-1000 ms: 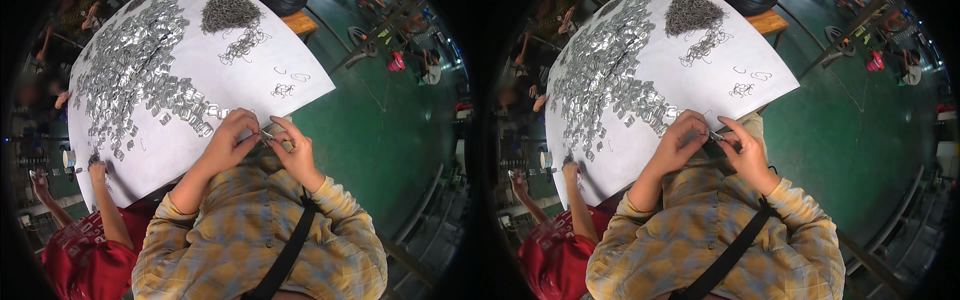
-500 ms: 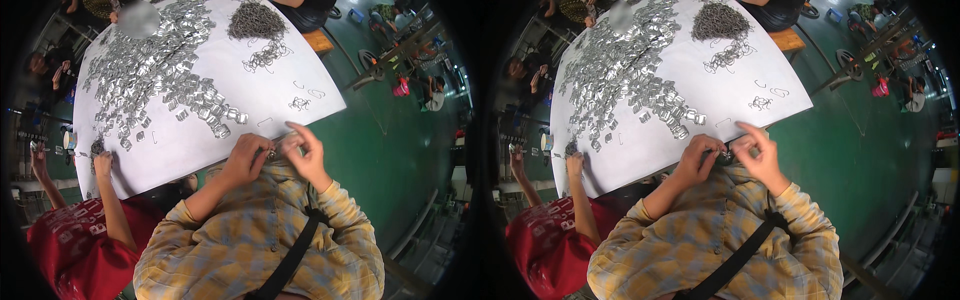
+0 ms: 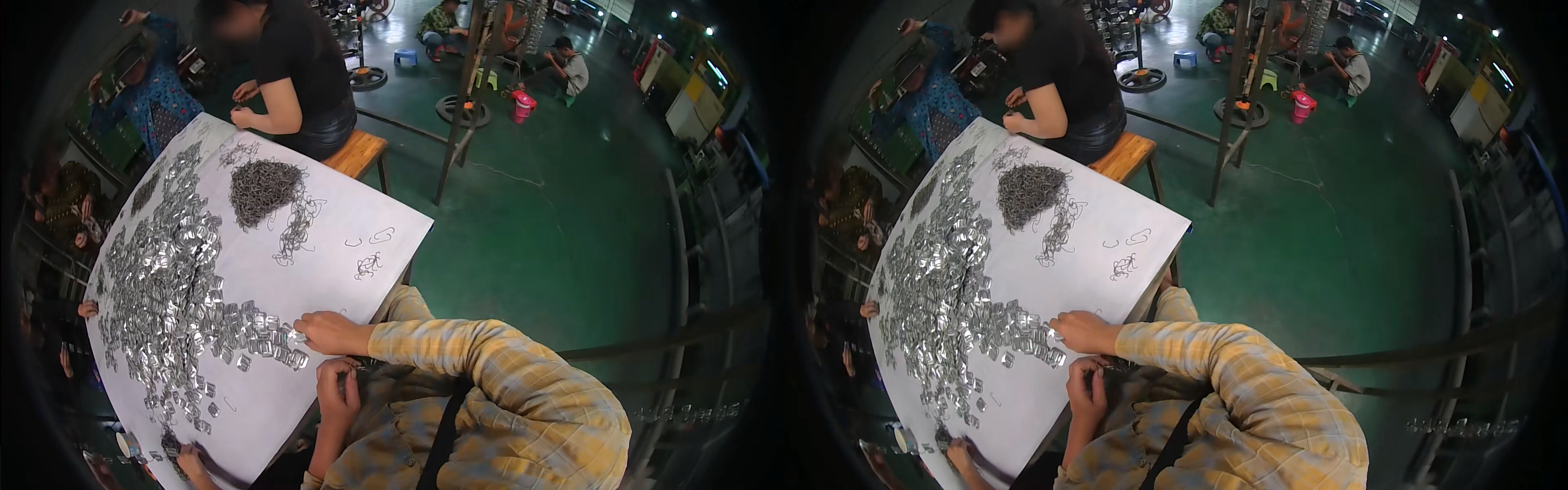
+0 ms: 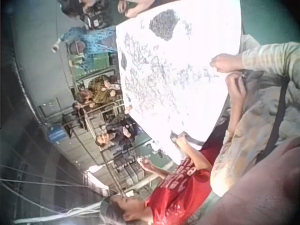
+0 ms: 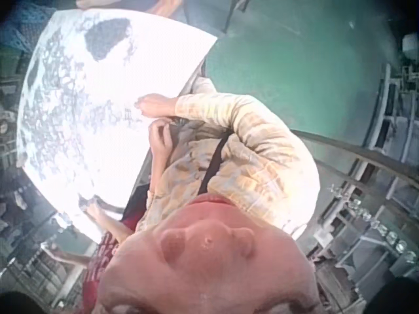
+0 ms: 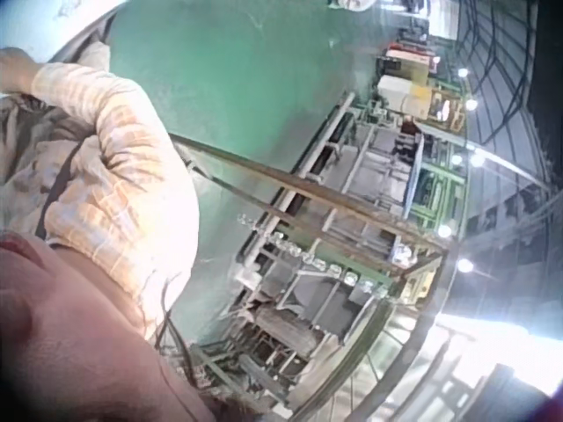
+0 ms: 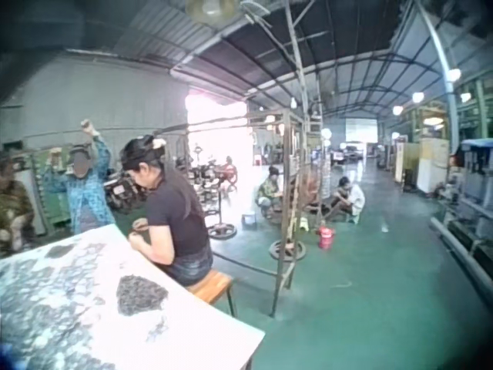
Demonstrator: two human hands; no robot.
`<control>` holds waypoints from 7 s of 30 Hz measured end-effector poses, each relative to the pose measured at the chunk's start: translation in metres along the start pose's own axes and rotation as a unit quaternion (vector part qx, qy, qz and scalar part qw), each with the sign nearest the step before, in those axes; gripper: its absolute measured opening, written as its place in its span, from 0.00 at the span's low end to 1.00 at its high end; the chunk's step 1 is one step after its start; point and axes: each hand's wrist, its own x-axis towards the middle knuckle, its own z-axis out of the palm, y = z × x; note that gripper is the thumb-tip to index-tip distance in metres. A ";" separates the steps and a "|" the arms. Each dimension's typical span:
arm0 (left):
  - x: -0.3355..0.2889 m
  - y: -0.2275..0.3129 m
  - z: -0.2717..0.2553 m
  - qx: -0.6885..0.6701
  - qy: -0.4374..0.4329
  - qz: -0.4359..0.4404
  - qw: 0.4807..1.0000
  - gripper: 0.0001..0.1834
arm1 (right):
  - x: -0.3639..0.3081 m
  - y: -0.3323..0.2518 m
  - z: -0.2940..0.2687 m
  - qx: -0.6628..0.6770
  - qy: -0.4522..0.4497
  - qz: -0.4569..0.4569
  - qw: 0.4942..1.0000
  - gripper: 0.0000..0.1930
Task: The person picks up metal links and small curved wire pieces from a large table, attaches the wire piece to a link, and then hangs the finished piece onto a vertical metal hook rack.
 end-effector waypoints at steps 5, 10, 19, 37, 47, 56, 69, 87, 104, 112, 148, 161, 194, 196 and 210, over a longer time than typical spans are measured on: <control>0.003 -0.003 0.006 0.004 -0.029 0.014 0.999 0.05 | -0.010 0.015 -0.021 0.035 0.096 -0.011 0.995 0.13; 0.007 0.002 0.014 -0.021 0.025 0.007 0.999 0.06 | -0.060 -0.016 -0.080 0.218 0.076 0.081 0.970 0.12; 0.016 0.011 0.024 0.036 0.072 -0.003 0.997 0.05 | -0.105 -0.034 -0.089 0.257 0.141 0.097 0.951 0.12; 0.016 0.012 0.026 0.050 0.090 -0.049 0.994 0.06 | -0.107 -0.036 -0.077 0.278 0.160 0.118 0.940 0.12; 0.051 -0.004 -0.020 -0.006 -0.077 -0.073 0.994 0.06 | -0.112 -0.032 -0.085 0.210 0.182 0.089 0.957 0.11; 0.171 -0.130 -0.026 0.339 0.172 0.105 0.919 0.12 | -0.109 -0.040 -0.087 0.182 0.174 0.054 0.966 0.11; 0.133 -0.081 -0.058 0.330 0.017 0.012 0.944 0.04 | -0.112 -0.028 -0.087 0.172 0.178 0.045 0.968 0.11; 0.131 -0.079 -0.034 0.528 -0.150 0.130 0.826 0.04 | -0.110 -0.036 -0.079 0.151 0.166 0.052 0.973 0.10; 0.112 -0.063 -0.061 0.170 -0.069 -0.176 0.967 0.08 | -0.110 -0.034 -0.077 0.170 0.183 0.054 0.967 0.13; 0.093 -0.037 -0.062 0.132 -0.003 -0.190 0.973 0.06 | -0.110 -0.030 -0.072 0.192 0.182 0.066 0.962 0.15; 0.015 0.018 0.000 -0.133 0.040 -0.086 0.987 0.06 | -0.100 -0.018 -0.071 0.260 0.129 0.010 0.957 0.20; 0.005 0.012 -0.002 -0.066 0.025 -0.063 0.996 0.04 | 0.016 0.027 0.020 -0.179 0.100 -0.171 0.964 0.05; 0.030 0.015 -0.003 0.081 -0.038 -0.026 0.996 0.06 | -0.101 -0.038 -0.087 0.177 0.153 0.085 0.969 0.07; 0.040 0.011 -0.016 0.060 -0.075 -0.036 0.995 0.05 | -0.101 -0.041 -0.088 0.157 0.171 0.067 0.970 0.07; 0.152 -0.091 -0.035 0.585 -0.093 0.047 0.804 0.05 | -0.106 -0.042 -0.096 0.141 0.179 0.052 0.972 0.11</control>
